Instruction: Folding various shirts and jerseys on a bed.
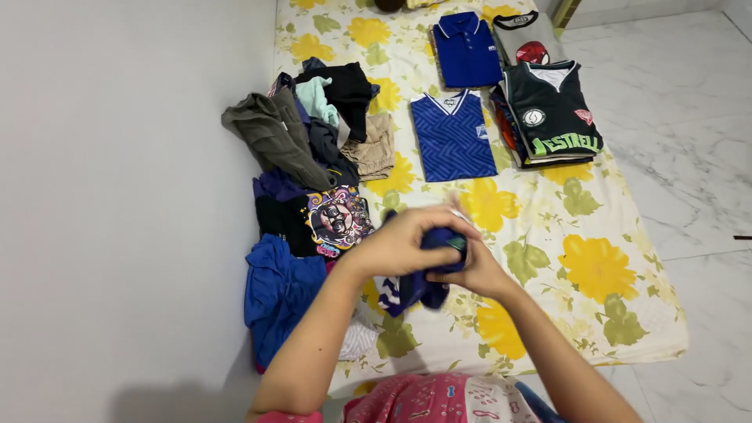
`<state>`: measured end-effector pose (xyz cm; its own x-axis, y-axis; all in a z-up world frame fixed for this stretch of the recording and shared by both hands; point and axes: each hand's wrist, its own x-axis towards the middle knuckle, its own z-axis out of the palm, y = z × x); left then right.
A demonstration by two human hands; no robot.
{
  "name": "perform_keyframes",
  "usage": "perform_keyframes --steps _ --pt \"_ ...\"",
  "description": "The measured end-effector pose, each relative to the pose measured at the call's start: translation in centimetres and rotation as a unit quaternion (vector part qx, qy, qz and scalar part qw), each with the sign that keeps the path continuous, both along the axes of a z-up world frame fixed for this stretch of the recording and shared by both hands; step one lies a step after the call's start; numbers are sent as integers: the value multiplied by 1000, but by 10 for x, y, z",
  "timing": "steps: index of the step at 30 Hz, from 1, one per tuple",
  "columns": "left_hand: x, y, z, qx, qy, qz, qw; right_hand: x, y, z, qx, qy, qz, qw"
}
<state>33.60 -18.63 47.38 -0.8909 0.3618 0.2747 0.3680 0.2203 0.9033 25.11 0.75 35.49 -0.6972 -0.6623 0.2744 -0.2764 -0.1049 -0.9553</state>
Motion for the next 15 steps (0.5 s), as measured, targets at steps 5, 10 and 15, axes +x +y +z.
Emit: perform_keyframes --steps 5,10,15 --pt "-5 -18 -2 53 -12 167 984 -43 56 -18 203 -129 116 964" --pt "-9 -4 9 -51 -32 302 951 -91 144 -25 348 42 32 936" --pt "-43 3 20 -158 90 430 885 -145 226 -7 499 98 -124 852"
